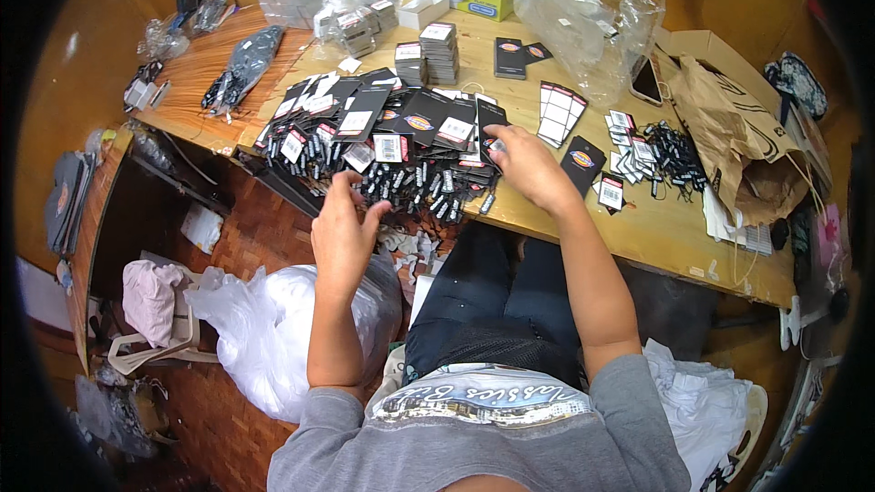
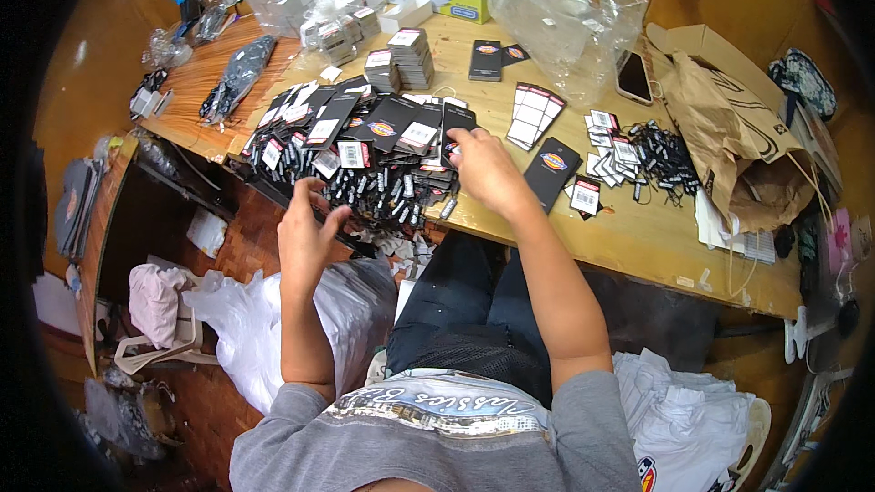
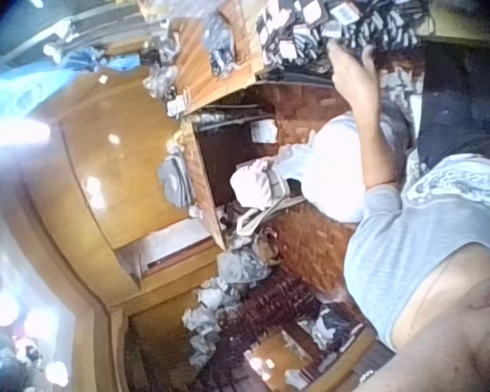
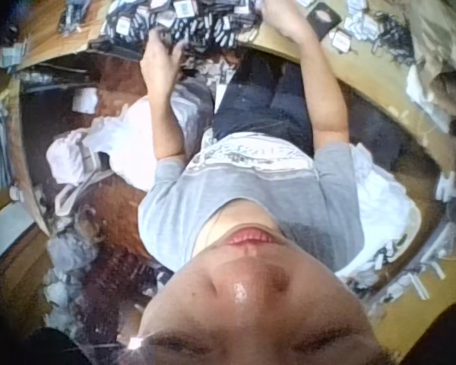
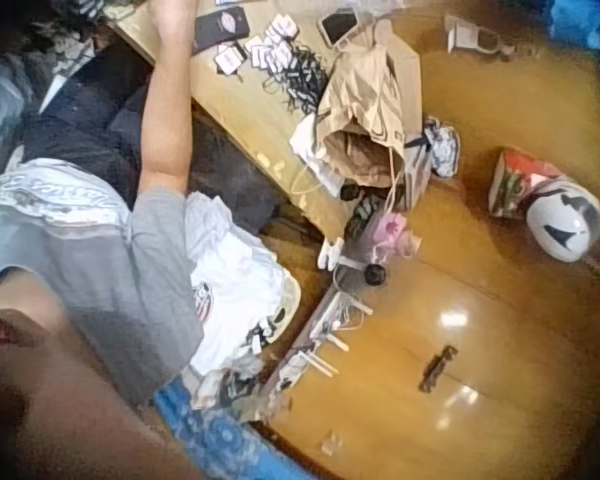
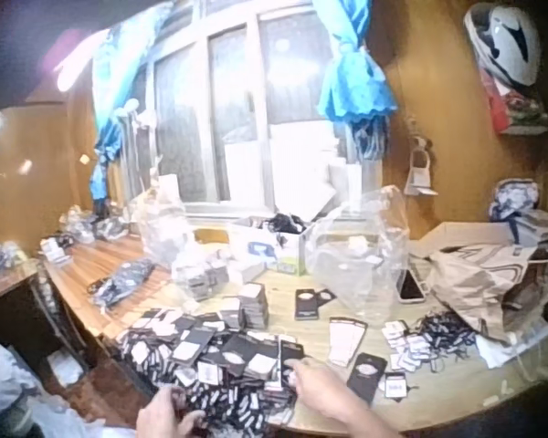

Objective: The person sits at a table and organizes a large pile of black rectangular tags. They pick up the tags, align them, and bundle them together using a rubber band. The person then places the bundled tags into a clear plastic bag and sets it aside.

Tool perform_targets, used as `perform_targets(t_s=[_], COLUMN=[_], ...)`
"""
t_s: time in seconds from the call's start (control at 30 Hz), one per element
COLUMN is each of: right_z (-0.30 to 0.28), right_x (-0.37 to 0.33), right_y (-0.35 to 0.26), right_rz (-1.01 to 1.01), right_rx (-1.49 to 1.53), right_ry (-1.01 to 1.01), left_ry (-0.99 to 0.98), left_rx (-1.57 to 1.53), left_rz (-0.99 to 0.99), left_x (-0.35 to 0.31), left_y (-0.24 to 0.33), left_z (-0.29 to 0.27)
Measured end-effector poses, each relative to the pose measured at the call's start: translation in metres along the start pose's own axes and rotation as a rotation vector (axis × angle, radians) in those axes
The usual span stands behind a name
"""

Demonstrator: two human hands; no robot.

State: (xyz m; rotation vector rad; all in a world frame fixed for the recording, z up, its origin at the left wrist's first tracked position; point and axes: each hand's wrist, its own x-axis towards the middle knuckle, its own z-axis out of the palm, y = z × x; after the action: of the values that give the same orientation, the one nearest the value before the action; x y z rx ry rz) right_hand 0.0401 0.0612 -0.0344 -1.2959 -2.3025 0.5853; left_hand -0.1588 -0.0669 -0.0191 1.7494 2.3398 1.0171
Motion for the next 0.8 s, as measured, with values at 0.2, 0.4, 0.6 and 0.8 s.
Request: perform_targets(t_s=[0.2,0.4,0.6,0.8], right_z=[0.013,0.055,0.054,0.057], right_x=[-0.002,0.001,-0.002,0.001], right_y=[-0.011,-0.019,-0.024,-0.018], right_rz=[0.038,0.119,0.131,-0.040], right_rx=[0.058,-0.033,-0.011,0.117], right_ry=[0.223,0.188,0.223,0.613], left_ry=[0.379,0.184,-0.166,-0.462], left_rx=[-0.263,-0.069,-0.158,-0.090], left_rz=[0.046,0.123,0.424,0.415], left_x=[0.069,0.179,0.201,0.209], left_y=[-0.071,-0.134,-0.064,-0.013], left_z=[-0.026,-0.010,0.000,0.008])
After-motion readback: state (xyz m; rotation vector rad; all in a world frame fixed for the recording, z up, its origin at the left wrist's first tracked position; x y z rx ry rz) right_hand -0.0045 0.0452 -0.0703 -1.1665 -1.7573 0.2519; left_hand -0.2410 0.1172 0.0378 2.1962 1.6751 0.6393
